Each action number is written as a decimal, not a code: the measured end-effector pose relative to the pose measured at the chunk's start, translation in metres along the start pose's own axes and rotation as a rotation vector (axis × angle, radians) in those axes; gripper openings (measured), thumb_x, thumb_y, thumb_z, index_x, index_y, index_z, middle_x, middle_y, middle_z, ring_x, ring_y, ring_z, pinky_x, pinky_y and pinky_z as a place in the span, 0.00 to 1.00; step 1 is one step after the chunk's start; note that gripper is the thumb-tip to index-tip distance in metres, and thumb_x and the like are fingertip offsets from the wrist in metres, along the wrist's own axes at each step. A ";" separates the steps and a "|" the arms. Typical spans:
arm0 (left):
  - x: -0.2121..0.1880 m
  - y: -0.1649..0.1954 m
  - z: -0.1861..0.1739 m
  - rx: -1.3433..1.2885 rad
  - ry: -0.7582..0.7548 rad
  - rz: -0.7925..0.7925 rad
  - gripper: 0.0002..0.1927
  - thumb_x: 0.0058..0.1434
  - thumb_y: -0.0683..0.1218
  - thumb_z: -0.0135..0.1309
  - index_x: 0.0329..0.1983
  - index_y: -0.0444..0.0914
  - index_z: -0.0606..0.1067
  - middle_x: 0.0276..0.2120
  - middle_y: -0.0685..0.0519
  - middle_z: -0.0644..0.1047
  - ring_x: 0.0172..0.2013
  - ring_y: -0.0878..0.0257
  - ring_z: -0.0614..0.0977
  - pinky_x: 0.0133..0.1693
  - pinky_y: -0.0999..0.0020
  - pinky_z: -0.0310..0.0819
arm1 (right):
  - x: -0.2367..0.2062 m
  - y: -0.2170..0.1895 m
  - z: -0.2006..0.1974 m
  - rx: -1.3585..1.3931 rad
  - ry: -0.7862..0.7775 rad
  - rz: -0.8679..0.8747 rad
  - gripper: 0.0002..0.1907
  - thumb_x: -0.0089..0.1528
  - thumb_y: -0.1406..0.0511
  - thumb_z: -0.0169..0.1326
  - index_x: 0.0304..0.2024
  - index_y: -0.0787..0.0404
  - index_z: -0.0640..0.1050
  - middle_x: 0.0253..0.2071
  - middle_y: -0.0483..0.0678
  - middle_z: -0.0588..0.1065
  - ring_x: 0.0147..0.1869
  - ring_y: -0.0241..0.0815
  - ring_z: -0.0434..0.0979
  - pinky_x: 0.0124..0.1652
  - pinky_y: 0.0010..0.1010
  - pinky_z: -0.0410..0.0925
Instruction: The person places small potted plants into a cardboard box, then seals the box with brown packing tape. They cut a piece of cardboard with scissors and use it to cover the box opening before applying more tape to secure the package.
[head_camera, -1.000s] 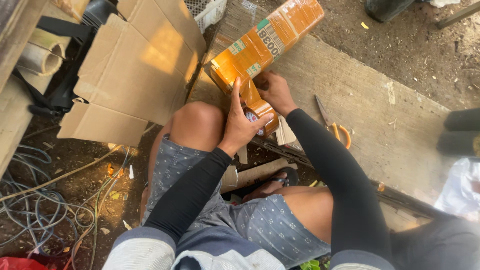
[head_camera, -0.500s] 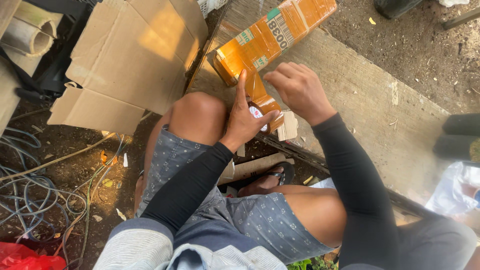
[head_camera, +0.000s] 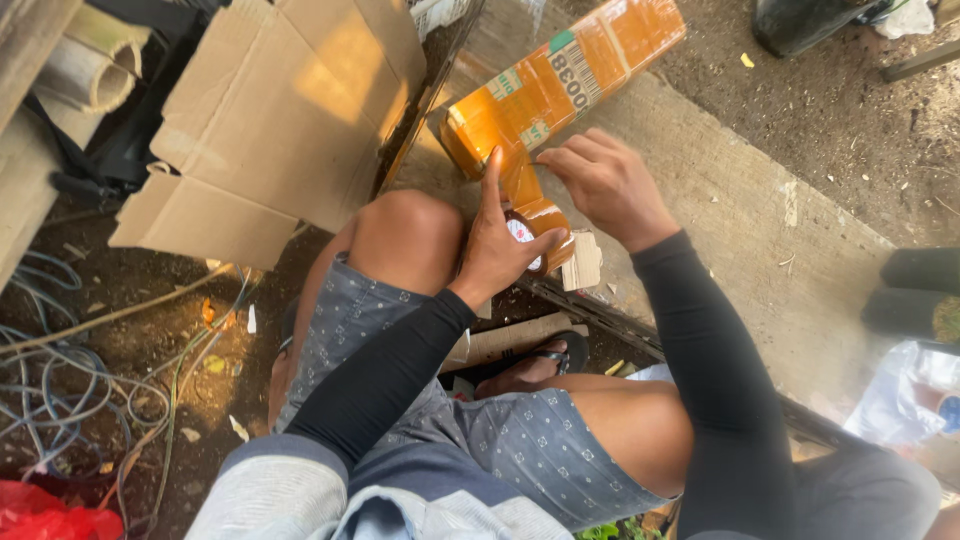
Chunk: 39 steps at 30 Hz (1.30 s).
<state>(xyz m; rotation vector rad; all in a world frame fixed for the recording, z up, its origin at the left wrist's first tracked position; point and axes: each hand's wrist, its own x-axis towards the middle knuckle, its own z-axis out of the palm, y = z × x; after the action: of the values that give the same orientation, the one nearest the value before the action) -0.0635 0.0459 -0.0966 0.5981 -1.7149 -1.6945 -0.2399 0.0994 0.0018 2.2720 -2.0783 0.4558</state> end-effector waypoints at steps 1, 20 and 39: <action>-0.001 0.000 0.000 0.005 -0.002 -0.027 0.66 0.52 0.49 0.73 0.80 0.39 0.37 0.62 0.38 0.71 0.57 0.51 0.77 0.60 0.57 0.73 | 0.001 -0.003 -0.003 -0.055 -0.002 -0.055 0.08 0.67 0.70 0.59 0.48 0.58 0.83 0.41 0.42 0.76 0.45 0.38 0.72 0.46 0.30 0.68; -0.004 -0.005 0.004 0.025 0.005 -0.083 0.32 0.51 0.51 0.72 0.56 0.35 0.75 0.50 0.45 0.79 0.50 0.56 0.83 0.54 0.63 0.77 | 0.004 0.056 0.039 -0.329 0.042 -0.009 0.34 0.70 0.36 0.44 0.70 0.44 0.70 0.69 0.51 0.65 0.72 0.52 0.66 0.71 0.47 0.57; -0.027 -0.016 -0.001 0.156 -0.571 -0.202 0.34 0.42 0.58 0.70 0.48 0.33 0.80 0.44 0.41 0.82 0.45 0.52 0.85 0.49 0.63 0.76 | 0.049 0.040 0.056 -0.282 -0.150 -0.096 0.50 0.57 0.31 0.55 0.72 0.49 0.67 0.76 0.60 0.55 0.80 0.60 0.51 0.74 0.61 0.43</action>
<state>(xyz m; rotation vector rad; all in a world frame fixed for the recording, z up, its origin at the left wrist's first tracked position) -0.0457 0.0635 -0.1159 0.3836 -2.2628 -2.0204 -0.2645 0.0356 -0.0476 2.2828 -1.9371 -0.0126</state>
